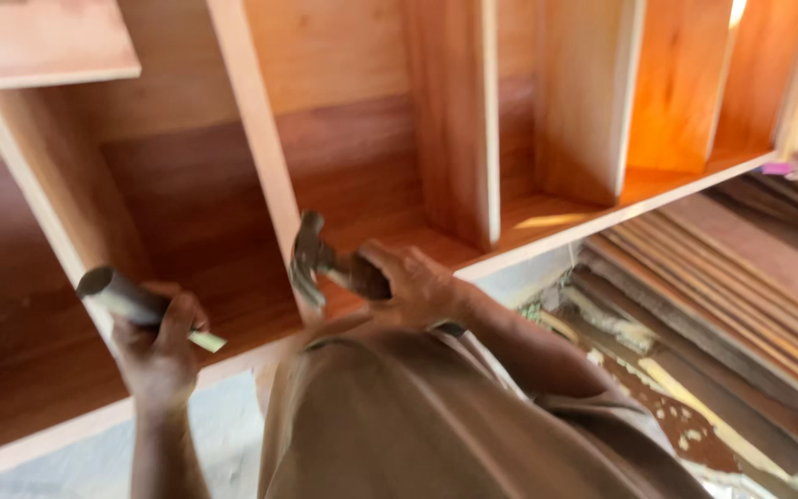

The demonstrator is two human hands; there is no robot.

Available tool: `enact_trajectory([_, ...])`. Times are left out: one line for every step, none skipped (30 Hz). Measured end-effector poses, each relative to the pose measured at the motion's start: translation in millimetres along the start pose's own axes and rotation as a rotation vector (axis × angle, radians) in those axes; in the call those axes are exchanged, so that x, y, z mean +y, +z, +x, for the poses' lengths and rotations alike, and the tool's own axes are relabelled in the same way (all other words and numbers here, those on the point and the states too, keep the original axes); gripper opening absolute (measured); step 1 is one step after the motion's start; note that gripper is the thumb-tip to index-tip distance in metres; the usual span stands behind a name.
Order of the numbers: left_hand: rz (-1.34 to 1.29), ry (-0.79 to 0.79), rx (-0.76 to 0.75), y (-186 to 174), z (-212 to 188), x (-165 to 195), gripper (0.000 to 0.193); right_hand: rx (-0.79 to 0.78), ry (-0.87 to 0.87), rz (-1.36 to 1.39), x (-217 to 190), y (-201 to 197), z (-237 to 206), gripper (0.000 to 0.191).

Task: The person works on an unfinished wooden shelf unit, first paring the inside of a joint with a chisel, then positioning a cylindrical wooden dowel into a hole in the frame and driving it in with repeated hammer strikes, steadying the dowel with the other hand.

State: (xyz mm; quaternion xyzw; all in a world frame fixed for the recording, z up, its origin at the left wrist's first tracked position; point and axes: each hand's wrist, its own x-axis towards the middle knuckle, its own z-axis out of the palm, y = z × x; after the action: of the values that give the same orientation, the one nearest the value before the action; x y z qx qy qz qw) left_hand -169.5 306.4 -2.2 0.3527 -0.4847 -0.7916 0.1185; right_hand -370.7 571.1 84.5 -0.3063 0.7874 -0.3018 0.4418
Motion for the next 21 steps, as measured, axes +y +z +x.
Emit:
enact_trajectory([0.101, 0.037, -0.003, 1, -6, -1, 0.012, -0.008, 0.026, -0.041, 4, -1, -8, 0.054])
enact_trajectory([0.204, 0.061, 0.003, 1, -9, -1, 0.013, -0.025, 0.060, -0.074, 7, -1, -12, 0.051])
enact_trajectory([0.361, 0.106, 0.028, 2, -15, -1, 0.012, -0.048, 0.103, -0.093, 12, -2, -18, 0.048])
enact_trajectory([0.523, 0.145, 0.052, 2, -22, -4, 0.014, -0.042, 0.099, -0.060, 18, -2, -23, 0.045])
enact_trajectory([0.529, 0.229, 0.058, 2, -32, -6, 0.014, -0.036, 0.091, -0.030, 25, -3, -31, 0.041])
enact_trajectory([0.533, 0.318, 0.070, 3, -40, -8, 0.017, -0.031, 0.077, -0.003, 33, -6, -36, 0.038])
enact_trajectory([0.453, 0.315, 0.077, 3, -52, -13, 0.015, -0.011, 0.048, -0.012, 44, -8, -43, 0.039])
enact_trajectory([0.437, 0.342, 0.103, 6, -64, -17, 0.013, 0.000, 0.020, -0.018, 55, -14, -49, 0.040])
enact_trajectory([0.422, 0.369, 0.128, 9, -77, -22, 0.011, 0.007, -0.002, -0.017, 66, -19, -57, 0.041])
enact_trajectory([0.479, 0.424, 0.159, 16, -90, -27, 0.010, 0.008, -0.037, 0.001, 78, -24, -63, 0.040])
enact_trajectory([0.561, 0.445, 0.190, 21, -101, -31, 0.010, 0.013, -0.072, 0.022, 89, -30, -69, 0.040])
enact_trajectory([0.643, 0.465, 0.223, 24, -113, -37, 0.014, 0.026, -0.107, 0.041, 99, -35, -73, 0.039])
enact_trajectory([0.745, 0.451, 0.266, 28, -124, -41, 0.019, 0.020, -0.115, 0.096, 108, -40, -76, 0.037])
enact_trajectory([0.723, 0.429, 0.297, 35, -137, -45, 0.021, 0.006, -0.125, 0.146, 115, -45, -79, 0.036])
enact_trajectory([0.699, 0.407, 0.327, 40, -150, -49, 0.024, -0.008, -0.138, 0.196, 120, -49, -80, 0.034])
enact_trajectory([0.552, 0.385, 0.323, 45, -159, -52, 0.022, -0.030, -0.115, 0.156, 125, -53, -79, 0.036])
enact_trajectory([0.451, 0.374, 0.332, 48, -163, -54, 0.019, -0.042, -0.086, 0.119, 126, -55, -79, 0.039])
enact_trajectory([0.350, 0.366, 0.343, 50, -167, -56, 0.016, -0.052, -0.058, 0.082, 128, -56, -76, 0.041])
enact_trajectory([0.293, 0.370, 0.384, 54, -167, -60, 0.011, -0.054, -0.052, 0.046, 128, -57, -73, 0.043])
enact_trajectory([0.234, 0.378, 0.424, 54, -165, -61, 0.008, -0.053, -0.049, 0.007, 128, -56, -68, 0.045])
enact_trajectory([0.180, 0.390, 0.462, 54, -161, -63, 0.007, -0.050, -0.051, -0.027, 127, -55, -62, 0.048])
